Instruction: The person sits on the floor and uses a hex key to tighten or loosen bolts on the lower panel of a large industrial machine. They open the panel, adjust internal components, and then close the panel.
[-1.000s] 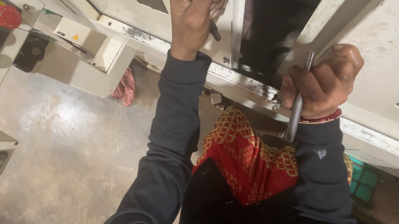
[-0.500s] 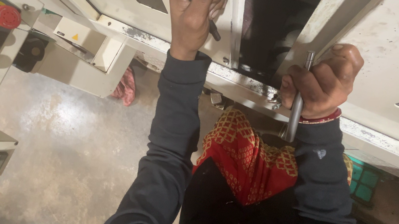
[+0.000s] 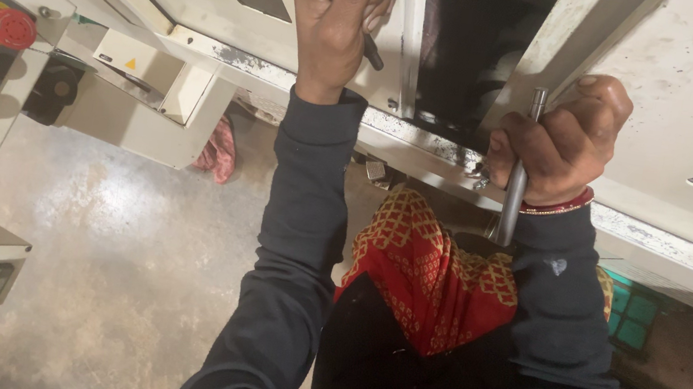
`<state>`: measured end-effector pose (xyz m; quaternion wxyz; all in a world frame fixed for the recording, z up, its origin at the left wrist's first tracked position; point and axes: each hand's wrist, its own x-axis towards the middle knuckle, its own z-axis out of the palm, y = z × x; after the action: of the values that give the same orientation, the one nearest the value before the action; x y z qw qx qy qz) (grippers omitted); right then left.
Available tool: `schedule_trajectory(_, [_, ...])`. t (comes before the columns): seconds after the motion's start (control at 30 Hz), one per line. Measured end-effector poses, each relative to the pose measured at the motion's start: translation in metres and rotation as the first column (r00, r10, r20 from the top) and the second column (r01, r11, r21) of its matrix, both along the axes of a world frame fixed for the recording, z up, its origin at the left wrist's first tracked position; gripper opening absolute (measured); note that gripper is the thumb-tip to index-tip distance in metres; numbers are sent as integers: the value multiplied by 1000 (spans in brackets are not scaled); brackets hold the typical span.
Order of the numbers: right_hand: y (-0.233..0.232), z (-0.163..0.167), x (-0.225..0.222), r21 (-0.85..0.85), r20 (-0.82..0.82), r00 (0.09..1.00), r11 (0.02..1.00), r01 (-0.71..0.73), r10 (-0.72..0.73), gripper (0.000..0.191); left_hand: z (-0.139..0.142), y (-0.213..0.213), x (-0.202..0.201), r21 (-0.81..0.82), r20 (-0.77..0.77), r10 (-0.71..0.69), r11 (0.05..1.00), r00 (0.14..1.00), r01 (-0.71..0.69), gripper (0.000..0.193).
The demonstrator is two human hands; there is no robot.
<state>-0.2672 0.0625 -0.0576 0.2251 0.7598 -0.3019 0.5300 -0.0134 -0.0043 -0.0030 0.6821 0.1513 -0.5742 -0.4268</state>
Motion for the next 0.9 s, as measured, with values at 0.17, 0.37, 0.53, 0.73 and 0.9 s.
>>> schedule_trajectory(0.17, [0,0,-2,3,-8,1000,1000,9,-9,18,-1,1,-1,7,7,-2,1000,1000,2,37])
schedule_trajectory(0.37, [-4,1,-5,-6,-9,1000,1000,3,-3,17,-1,0,-4,18,7,6,1000,1000,-6,40])
schedule_trajectory(0.53, [-4,0,-7,1,-22,1000,1000,5,-5,18,-1,-1,-5,-7,16,-9,1000,1000,9,39])
schedule_trajectory(0.73, [-5,-2,-7,-9,-14,1000,1000,-1,1,17,-3,-2,-5,0,14,-21,1000,1000,21,37])
schedule_trajectory(0.9, [-4,0,-7,-14,-9,1000,1000,1,-1,17,-4,-2,-6,4,-4,-23,1000,1000,23,36])
